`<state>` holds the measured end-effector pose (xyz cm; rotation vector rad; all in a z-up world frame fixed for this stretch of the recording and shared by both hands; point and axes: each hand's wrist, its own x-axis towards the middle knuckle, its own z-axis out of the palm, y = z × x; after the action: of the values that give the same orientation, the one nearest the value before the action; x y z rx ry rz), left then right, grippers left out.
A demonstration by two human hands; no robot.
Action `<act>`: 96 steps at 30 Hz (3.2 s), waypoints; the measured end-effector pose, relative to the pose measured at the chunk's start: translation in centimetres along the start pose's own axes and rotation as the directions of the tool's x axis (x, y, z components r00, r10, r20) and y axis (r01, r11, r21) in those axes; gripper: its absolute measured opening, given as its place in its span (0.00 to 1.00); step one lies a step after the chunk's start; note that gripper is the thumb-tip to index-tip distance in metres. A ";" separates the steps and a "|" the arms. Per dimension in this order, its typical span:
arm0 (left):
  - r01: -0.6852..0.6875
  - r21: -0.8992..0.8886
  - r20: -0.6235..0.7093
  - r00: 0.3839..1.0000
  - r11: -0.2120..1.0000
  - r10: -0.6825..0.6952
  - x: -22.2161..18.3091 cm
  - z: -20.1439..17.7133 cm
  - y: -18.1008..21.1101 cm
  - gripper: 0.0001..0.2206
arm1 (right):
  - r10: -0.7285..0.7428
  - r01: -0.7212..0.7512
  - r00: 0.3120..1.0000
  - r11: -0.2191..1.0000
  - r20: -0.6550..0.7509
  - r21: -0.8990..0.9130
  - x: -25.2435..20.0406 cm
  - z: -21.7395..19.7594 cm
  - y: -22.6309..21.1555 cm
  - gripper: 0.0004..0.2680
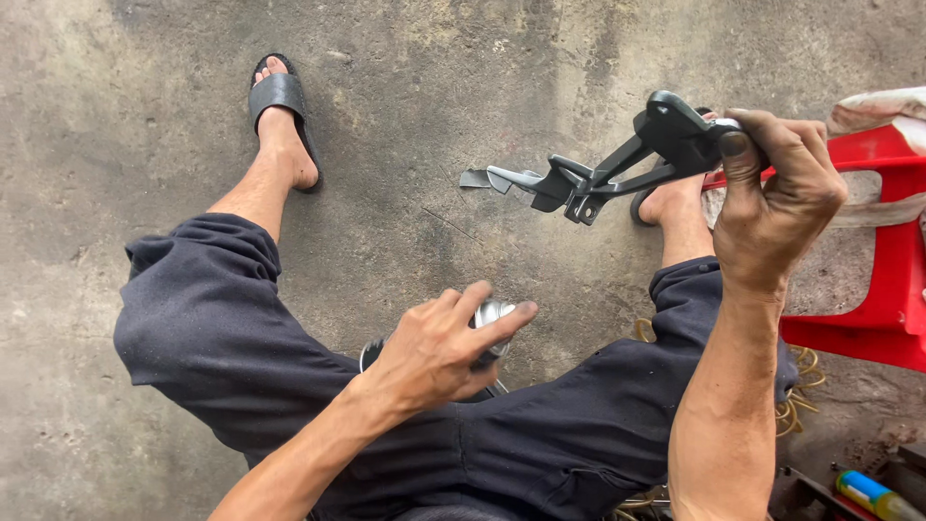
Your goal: The person holds a metal motorcycle part and applies spray paint from a can, rotating the object to coat all surfaces while a second person helps hold the part steady with a cloth.
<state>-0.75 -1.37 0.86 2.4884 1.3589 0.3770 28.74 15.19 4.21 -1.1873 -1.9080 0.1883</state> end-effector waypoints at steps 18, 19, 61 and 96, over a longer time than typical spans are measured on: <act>0.262 -0.807 -0.291 0.602 0.529 -0.744 0.9 -2.4 -3.3 0.34 | 0.065 -0.065 0.997 0.998 -0.046 -0.001 0.2 -0.2 1.4 0.04; 0.073 -0.977 -0.141 0.494 0.202 -0.858 0.5 -2.7 -4.1 0.31 | 0.144 -0.136 0.987 0.986 -0.078 0.096 0.2 -0.2 2.0 0.04; 0.259 -0.133 -0.410 0.865 0.957 -0.291 0.4 -2.2 0.1 0.35 | 0.207 -0.193 0.976 0.963 -0.061 0.186 -0.1 -0.2 3.0 0.06; 0.230 -0.237 -0.261 0.921 0.944 -0.290 1.3 2.3 3.8 0.43 | 0.048 -0.061 0.996 0.978 -0.073 -0.197 0.3 2.7 -2.0 0.04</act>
<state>3.71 -2.50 0.29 2.1098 1.6490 0.8044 25.38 15.15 3.80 -1.3623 -1.8694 -0.0150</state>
